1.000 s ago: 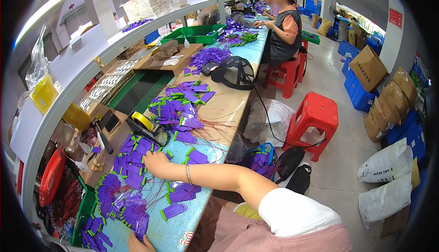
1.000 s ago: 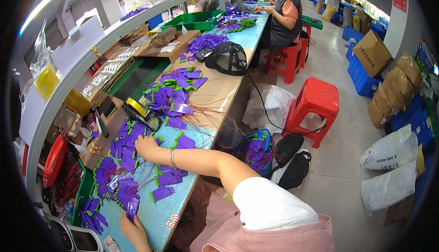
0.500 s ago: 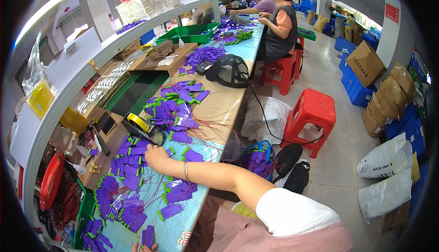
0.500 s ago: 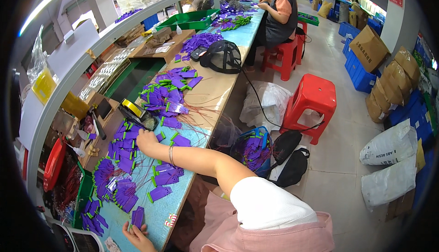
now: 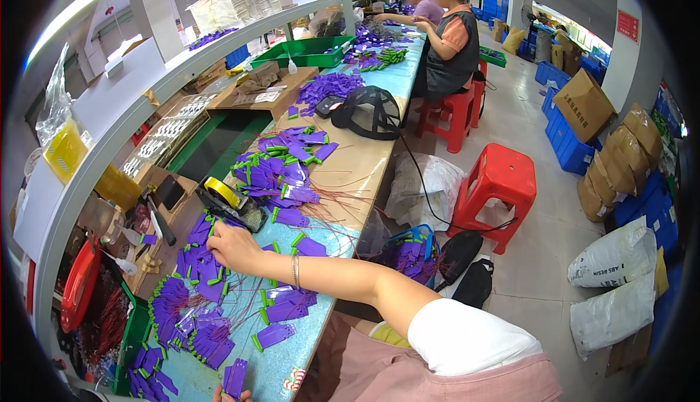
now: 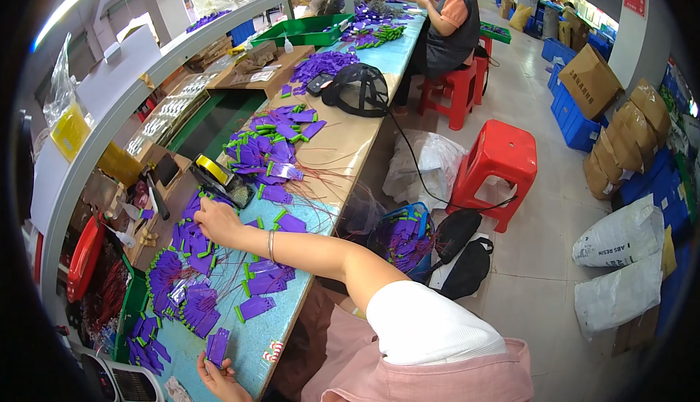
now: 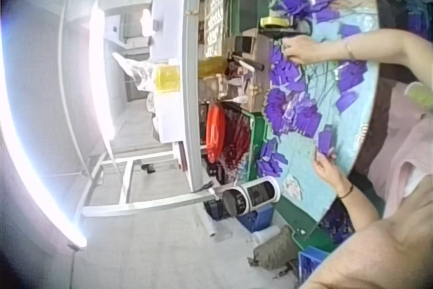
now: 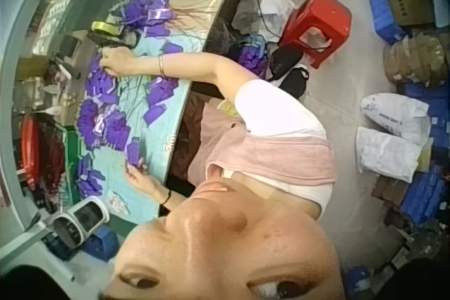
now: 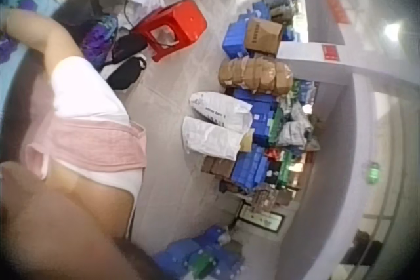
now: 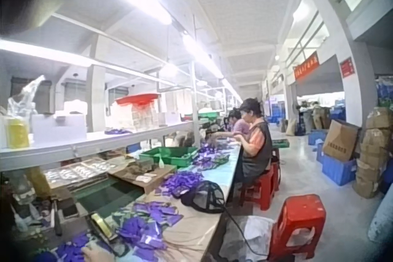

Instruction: The person assembles plastic components by attaching green caps onto purple plastic pieces by hand, then stacks and aligns the assembled parts into bundles on the table.

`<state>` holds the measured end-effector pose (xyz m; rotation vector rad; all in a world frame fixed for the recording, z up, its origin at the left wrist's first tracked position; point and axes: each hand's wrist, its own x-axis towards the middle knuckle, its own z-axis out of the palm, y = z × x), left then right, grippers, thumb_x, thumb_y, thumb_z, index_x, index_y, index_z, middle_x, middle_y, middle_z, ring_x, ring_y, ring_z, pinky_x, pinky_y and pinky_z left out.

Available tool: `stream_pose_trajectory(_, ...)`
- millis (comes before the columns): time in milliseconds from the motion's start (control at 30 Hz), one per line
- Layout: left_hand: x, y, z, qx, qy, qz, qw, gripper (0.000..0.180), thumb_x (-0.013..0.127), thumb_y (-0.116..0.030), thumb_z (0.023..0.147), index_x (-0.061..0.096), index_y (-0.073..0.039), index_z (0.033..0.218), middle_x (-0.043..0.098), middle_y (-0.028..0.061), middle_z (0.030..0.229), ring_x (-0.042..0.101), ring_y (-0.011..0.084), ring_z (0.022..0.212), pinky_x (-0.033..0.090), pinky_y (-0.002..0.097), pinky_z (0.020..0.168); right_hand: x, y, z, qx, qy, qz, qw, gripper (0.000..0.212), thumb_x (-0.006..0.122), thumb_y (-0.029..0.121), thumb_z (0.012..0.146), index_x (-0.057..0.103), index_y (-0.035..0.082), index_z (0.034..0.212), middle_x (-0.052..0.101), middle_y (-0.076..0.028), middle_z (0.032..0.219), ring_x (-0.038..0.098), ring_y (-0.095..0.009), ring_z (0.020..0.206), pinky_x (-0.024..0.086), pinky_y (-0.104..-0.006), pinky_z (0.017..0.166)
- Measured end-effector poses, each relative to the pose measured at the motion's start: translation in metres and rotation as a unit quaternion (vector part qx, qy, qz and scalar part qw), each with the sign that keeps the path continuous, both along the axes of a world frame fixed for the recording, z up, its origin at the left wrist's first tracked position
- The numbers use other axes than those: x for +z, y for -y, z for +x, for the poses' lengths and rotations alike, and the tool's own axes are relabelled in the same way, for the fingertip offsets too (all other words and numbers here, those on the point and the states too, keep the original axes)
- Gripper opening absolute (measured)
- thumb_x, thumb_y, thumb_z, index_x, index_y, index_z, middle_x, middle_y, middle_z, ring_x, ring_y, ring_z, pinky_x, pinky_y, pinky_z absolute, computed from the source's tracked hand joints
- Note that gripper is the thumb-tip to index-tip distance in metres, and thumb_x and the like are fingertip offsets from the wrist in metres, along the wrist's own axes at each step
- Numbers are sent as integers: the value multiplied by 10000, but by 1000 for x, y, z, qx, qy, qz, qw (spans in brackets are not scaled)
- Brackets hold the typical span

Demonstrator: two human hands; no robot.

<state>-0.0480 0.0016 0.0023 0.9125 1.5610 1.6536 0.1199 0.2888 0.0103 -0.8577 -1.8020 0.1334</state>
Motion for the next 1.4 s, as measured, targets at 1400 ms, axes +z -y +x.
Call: stream_pose_trajectory(1400,1,4,14,57,-66,40,995,293,512,-217,927,473,22,1093,569,122,894,544,166,721,462,256,642,6,172,-7,240,91,-218,942,296,667,211,764,481,11,878,586,-143,718,581,-320,692,431,-398,573)
